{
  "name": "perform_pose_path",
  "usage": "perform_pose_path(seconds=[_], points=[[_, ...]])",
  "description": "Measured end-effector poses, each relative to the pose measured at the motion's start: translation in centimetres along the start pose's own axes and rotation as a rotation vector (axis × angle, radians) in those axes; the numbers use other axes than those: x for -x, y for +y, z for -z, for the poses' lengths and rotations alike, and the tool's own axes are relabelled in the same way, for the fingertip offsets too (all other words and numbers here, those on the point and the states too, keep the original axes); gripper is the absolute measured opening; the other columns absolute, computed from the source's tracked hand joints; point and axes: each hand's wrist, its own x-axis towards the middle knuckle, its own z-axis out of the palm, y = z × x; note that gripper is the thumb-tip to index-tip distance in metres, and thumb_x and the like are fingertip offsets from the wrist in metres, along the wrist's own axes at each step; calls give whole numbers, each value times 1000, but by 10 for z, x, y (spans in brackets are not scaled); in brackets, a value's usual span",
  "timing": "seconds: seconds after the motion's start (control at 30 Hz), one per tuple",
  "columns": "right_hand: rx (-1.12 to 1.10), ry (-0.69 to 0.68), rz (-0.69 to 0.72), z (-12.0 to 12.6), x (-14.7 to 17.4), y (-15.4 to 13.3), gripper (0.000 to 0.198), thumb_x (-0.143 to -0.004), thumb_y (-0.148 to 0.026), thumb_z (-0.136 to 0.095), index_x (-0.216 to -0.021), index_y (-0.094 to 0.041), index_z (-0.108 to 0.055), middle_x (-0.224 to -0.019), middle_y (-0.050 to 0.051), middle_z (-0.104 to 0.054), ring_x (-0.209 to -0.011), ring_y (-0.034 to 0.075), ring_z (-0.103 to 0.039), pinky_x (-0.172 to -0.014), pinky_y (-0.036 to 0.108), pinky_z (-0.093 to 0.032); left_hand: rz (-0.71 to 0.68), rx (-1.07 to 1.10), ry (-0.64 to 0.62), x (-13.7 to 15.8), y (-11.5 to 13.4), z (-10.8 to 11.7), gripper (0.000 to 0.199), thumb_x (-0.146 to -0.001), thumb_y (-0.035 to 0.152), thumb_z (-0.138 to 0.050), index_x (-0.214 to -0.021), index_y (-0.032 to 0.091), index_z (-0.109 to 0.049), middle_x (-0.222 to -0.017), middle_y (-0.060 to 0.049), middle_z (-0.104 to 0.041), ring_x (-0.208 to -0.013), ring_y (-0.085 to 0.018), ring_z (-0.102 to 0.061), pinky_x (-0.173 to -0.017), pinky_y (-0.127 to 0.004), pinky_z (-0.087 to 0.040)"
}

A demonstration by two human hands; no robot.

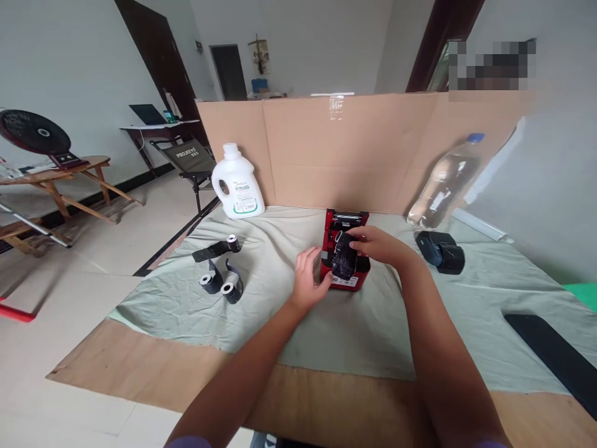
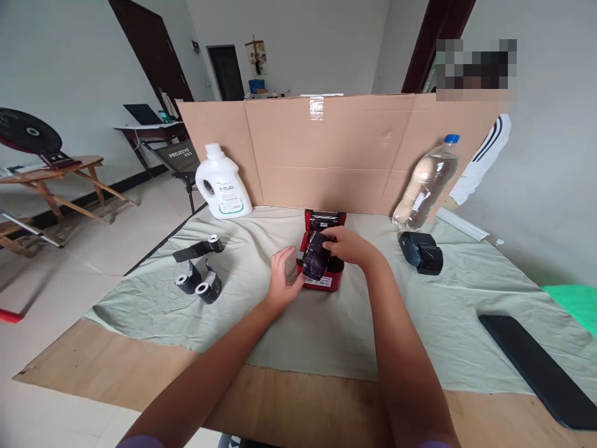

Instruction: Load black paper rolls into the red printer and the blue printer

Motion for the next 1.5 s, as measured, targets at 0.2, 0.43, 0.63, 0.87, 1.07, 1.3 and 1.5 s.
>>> perform_pose_path(seconds=[0.2,0.43,0.63,0.87,1.07,1.3,1.5], points=[[446,43,-74,-20,-23,24,35,-87,-12,-51,-113,-16,-74,-119,11,-72,-112,29,-61,-95,35,-44,-145,-117,-122,-6,11,-3,37,-92,29,-61,-129,25,-61,-130,-7,-66,-125,-26,-52,-109,-45,-41],[528,105,-179,-34,-37,21,40,-88,-17,-53,-122,-25,-73,-126,7,-71,-125,35,-51,-104,46,-35,-181,-192,-200,-13,19,-1,27,-94,28,-60,-119,27,-69,-125,-1,-71,-124,-25,-53,-107,-44,-40],[449,160,-204,-34,-41,30,38,-85,-16,-55,-118,-26,-72,-125,5,-71,-121,29,-55,-102,44,-34,-183,-212,-242,-15,21,-2,31,-94,27,-58,-123,27,-67,-130,-2,-69,-123,-25,-54,-107,-44,-40],[521,194,-281,-44,-42,18,22,-80,-14,-61,-94,-20,-77,-104,12,-76,-122,34,-52,-97,45,-35,-152,-238,-285,-18,25,-1,34,-94,28,-55,-126,25,-66,-133,-3,-67,-126,-26,-52,-108,-45,-39],[75,146,-214,0,-25,34,34,-86,-47,-59,-74,-18,-74,-82,8,-74,-88,28,-65,-85,39,-44,-194,-276,-271,-19,27,1,32,-94,28,-56,-124,27,-67,-130,-3,-69,-125,-26,-53,-106,-47,-39],[-242,703,-42,0,-35,58,39,-86,-50,-53,-111,-21,-63,-116,10,-68,-102,24,-61,-94,40,-46,-233,-335,-238,-18,32,2,30,-93,25,-57,-120,26,-70,-120,-6,-71,-115,-26,-56,-102,-44,-41],[-435,745,16,-46,-14,70,18,-70,-34,-53,-83,-23,-59,-108,8,-64,-101,24,-59,-88,39,-49,-249,-349,-259,-13,33,1,33,-94,25,-55,-125,26,-67,-123,-6,-70,-116,-26,-55,-103,-44,-39]])
